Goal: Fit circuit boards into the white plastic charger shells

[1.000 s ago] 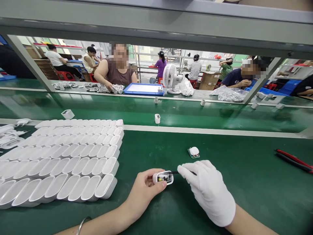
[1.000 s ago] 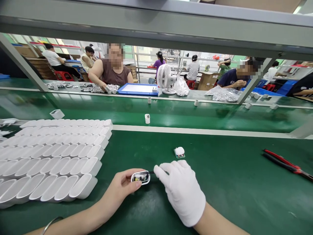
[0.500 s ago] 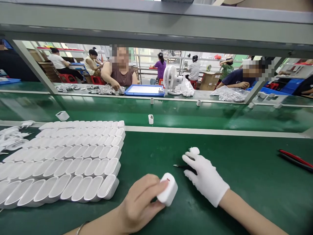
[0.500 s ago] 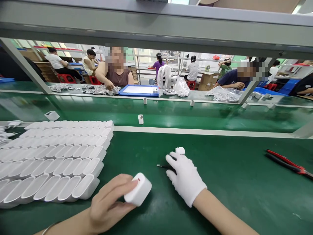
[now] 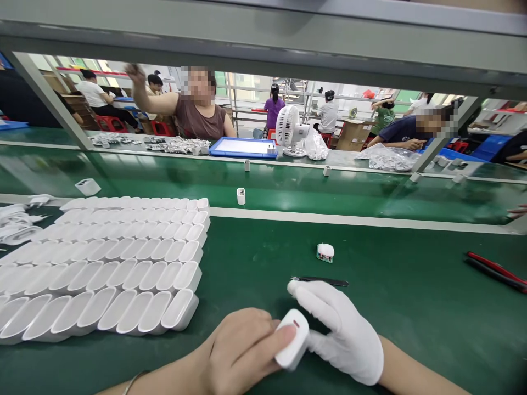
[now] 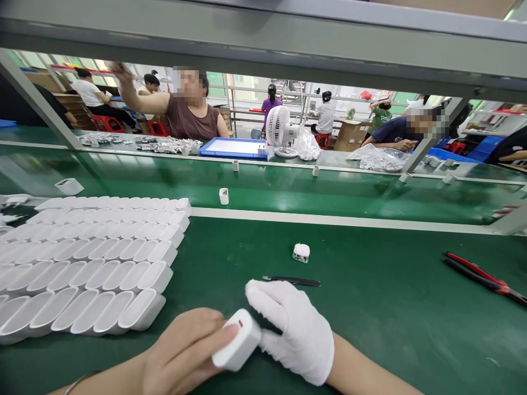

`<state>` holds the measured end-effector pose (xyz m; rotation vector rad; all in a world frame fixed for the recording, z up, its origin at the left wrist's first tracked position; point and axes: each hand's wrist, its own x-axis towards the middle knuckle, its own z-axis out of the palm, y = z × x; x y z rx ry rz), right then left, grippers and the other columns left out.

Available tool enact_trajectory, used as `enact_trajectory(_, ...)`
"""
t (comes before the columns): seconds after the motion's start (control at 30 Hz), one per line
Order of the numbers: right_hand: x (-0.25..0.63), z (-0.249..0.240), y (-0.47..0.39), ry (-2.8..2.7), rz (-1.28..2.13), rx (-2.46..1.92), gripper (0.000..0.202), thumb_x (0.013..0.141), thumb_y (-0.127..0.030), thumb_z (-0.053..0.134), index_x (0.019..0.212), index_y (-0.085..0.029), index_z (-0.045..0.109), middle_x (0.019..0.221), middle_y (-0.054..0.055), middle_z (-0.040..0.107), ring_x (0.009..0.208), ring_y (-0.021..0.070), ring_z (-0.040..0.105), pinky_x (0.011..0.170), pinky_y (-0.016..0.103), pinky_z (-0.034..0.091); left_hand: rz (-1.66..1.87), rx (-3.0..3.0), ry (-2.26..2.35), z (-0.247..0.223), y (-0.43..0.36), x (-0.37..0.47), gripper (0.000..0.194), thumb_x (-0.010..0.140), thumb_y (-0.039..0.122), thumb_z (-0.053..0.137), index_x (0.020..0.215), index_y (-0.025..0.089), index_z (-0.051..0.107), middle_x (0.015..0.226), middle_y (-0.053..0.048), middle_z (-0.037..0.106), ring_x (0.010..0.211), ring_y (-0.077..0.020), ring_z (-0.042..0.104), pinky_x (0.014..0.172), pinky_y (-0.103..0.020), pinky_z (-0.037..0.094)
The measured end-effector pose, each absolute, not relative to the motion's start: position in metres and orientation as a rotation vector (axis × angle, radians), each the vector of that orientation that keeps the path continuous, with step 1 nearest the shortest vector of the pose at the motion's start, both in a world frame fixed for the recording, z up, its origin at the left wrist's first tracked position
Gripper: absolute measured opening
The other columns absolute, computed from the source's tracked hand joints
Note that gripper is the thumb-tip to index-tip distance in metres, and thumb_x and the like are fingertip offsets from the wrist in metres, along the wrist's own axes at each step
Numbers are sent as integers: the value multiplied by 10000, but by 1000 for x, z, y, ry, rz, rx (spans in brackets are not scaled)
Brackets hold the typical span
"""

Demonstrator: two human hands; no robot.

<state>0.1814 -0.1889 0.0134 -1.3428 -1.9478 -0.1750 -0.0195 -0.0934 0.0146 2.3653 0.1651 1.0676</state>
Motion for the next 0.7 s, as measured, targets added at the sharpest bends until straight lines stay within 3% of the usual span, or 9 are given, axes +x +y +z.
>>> enact_trajectory(0.1,174,20,-192,-1955,-51,-1291,460,904,-307,545,1338,-221,422,1227,117,580,1069,195,586,860,298,519,795,2243,299,21,-85,-6,388,647,222,752,1029,169,705,704,-47,626,597,-178,571,542,-269,474)
enact_trajectory(0.2,164,23,-187,-1792,269,-1314,330,835,-265,609,1162,-227,588,1053,61,656,899,170,640,796,259,534,447,2067,538,25,-83,3,148,680,252,710,809,184,688,666,1,548,575,-138,506,519,-226,427)
enact_trajectory(0.23,163,21,-183,-1686,390,-1364,273,797,-252,630,1067,-217,638,951,42,675,818,167,646,748,257,542,386,2064,579,26,-82,5,131,725,275,675,823,188,676,704,-2,560,603,-141,518,544,-224,435)
enact_trajectory(0.3,169,17,-168,-1447,596,-1493,227,732,-287,662,937,-191,681,814,25,678,697,170,637,642,264,543,382,2202,671,31,-79,3,282,777,350,629,1010,192,647,906,-46,609,771,-195,573,678,-268,472)
enact_trajectory(0.37,190,14,-143,-1233,710,-1597,317,722,-363,666,965,-160,684,809,38,684,665,180,635,594,273,537,442,2505,873,39,-73,-3,414,797,387,603,1151,174,593,1080,-108,587,968,-294,550,827,-382,446)
enact_trajectory(0.43,221,16,-110,-1119,696,-1673,378,784,-403,621,1027,-117,671,836,67,687,695,187,645,633,281,535,404,2824,1210,50,-66,-14,303,829,322,553,1050,132,635,1028,-149,585,979,-357,524,830,-462,414)
enact_trajectory(0.53,272,27,-54,-843,601,-1910,395,820,-440,617,992,-87,671,828,82,687,776,201,654,680,261,512,118,3106,1559,61,-59,-34,180,826,162,481,787,130,655,777,-126,565,778,-317,535,690,-415,412)
enact_trajectory(0.7,317,36,-3,-727,450,-2140,308,890,-419,574,934,-120,634,908,63,657,830,175,633,756,330,511,-32,3245,1502,62,-57,-50,237,675,-19,451,706,116,644,639,-108,559,644,-272,528,637,-373,373)
